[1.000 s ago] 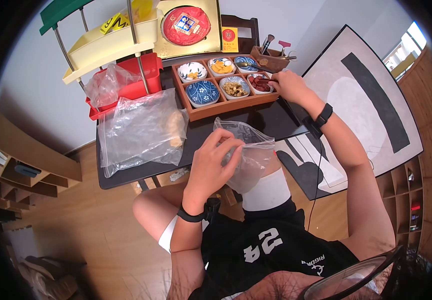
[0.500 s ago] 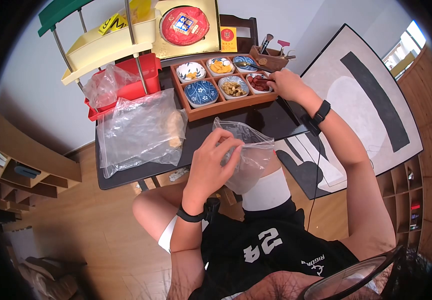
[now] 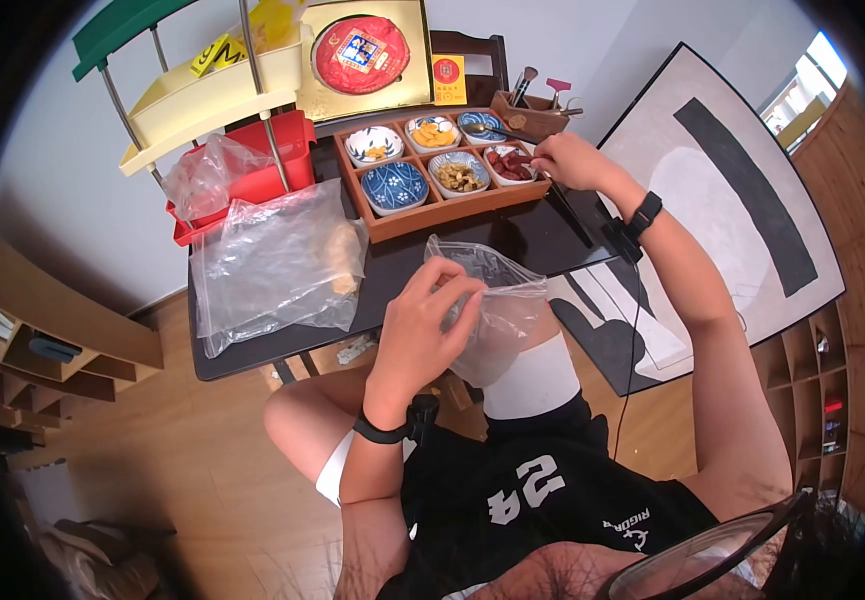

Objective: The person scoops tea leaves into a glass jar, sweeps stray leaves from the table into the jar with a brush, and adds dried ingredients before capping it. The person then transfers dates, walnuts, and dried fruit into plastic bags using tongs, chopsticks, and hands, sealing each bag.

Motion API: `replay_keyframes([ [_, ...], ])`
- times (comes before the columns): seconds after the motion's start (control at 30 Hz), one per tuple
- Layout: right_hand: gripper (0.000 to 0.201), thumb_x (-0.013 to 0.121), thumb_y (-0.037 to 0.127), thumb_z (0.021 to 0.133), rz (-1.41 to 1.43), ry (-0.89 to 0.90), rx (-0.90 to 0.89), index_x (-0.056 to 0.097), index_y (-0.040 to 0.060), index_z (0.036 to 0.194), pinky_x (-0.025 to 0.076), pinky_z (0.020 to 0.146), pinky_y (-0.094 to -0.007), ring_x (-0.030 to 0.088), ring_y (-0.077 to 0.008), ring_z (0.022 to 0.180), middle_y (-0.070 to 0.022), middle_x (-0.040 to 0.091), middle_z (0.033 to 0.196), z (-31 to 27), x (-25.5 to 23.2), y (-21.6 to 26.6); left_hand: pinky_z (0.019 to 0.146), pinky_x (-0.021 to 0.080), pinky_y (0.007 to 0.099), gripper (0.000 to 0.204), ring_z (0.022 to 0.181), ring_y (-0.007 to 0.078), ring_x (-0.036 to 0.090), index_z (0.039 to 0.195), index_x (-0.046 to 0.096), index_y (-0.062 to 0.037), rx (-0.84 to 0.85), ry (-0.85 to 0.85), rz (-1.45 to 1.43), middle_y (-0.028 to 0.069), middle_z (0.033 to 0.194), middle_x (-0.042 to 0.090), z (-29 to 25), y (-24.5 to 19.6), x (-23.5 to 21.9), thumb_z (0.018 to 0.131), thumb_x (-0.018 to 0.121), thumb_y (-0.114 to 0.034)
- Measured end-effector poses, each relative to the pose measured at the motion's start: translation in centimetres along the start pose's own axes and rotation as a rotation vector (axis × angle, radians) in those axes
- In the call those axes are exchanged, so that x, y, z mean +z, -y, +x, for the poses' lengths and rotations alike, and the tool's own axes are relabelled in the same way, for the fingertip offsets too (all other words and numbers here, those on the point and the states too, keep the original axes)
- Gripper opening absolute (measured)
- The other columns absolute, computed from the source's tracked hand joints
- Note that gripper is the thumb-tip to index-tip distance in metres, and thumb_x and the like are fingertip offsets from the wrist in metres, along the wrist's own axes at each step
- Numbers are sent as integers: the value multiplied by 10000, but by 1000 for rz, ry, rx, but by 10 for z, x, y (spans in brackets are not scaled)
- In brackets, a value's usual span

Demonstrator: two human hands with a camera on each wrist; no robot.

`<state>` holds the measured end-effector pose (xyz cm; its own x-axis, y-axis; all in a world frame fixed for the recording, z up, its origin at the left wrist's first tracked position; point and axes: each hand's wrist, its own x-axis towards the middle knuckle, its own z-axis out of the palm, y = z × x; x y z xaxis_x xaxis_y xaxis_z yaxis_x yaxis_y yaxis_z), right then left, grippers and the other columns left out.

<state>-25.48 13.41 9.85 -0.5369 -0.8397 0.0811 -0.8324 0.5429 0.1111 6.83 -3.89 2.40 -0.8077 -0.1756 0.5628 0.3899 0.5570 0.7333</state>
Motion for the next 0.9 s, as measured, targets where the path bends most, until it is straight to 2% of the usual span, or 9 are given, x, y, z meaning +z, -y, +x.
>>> replay_keyframes([
  [0.2, 244, 648, 214, 964, 190, 24, -3, 738, -11, 929, 518, 716, -476, 673, -410, 787, -233, 698, 812, -10, -3, -14, 720, 542, 389, 88, 881, 300, 666, 976, 705, -74, 4, 2, -3, 80, 976, 610, 0, 1, 1, 888, 705, -74],
  [0.3, 278, 645, 239, 978, 289, -18, -21, 726, -22, 931, 497, 669, -428, 634, -328, 688, -190, 675, 743, -18, -10, -9, 689, 523, 372, 100, 860, 291, 657, 990, 719, -67, 12, -9, -1, 84, 982, 613, 0, 4, 3, 892, 698, -75],
  [0.37, 287, 636, 252, 1000, 493, 96, 14, 725, -15, 944, 463, 625, -349, 556, -197, 636, -105, 643, 704, -28, -38, 11, 657, 504, 353, 116, 837, 280, 646, 1003, 733, -60, 19, -18, -2, 86, 988, 616, -1, 7, 6, 897, 692, -74],
  [0.4, 287, 636, 252, 1000, 494, 96, 13, 725, -15, 944, 463, 625, -349, 556, -197, 636, -105, 643, 704, -35, -55, 25, 680, 510, 361, 116, 858, 292, 650, 1004, 733, -58, 22, -14, 8, 90, 990, 616, -1, 8, 6, 896, 691, -73],
  [0.47, 265, 593, 238, 1049, 722, 297, 42, 721, 11, 1000, 378, 558, -280, 429, -74, 611, 13, 491, 641, -50, -81, 54, 703, 516, 369, 117, 878, 303, 654, 1004, 732, -55, 24, -9, 17, 94, 993, 616, 0, 9, 6, 896, 691, -73],
  [0.63, 267, 618, 241, 1042, 705, 379, -227, 735, 2, 1036, 372, 544, -274, 444, -79, 616, 9, 563, 699, -72, -74, 83, 746, 541, 398, 80, 909, 300, 662, 972, 713, -75, -21, 20, 29, 80, 981, 609, 1, 5, 7, 895, 702, -93],
  [0.7, 266, 624, 247, 1040, 662, 465, -222, 738, 7, 1053, 358, 538, -271, 424, -78, 609, 21, 538, 680, -72, -74, 88, 749, 541, 400, 79, 910, 300, 661, 971, 713, -73, -7, 10, 27, 80, 979, 609, 2, 6, 7, 895, 702, -92],
  [0.83, 286, 595, 260, 1048, 724, 410, -131, 736, 10, 1050, 423, 601, -283, 479, -108, 645, -1, 563, 702, -69, -84, 85, 757, 540, 402, 71, 916, 299, 659, 961, 705, -59, -29, 19, 29, 80, 976, 610, 0, 5, 6, 895, 702, -88],
  [0.9, 299, 589, 277, 1053, 764, 472, 30, 739, 18, 1053, 401, 596, -283, 460, -94, 648, 8, 529, 693, -64, -89, 83, 757, 540, 402, 68, 918, 298, 659, 956, 702, -56, -18, 14, 32, 80, 976, 610, 0, 7, 7, 895, 702, -87],
])
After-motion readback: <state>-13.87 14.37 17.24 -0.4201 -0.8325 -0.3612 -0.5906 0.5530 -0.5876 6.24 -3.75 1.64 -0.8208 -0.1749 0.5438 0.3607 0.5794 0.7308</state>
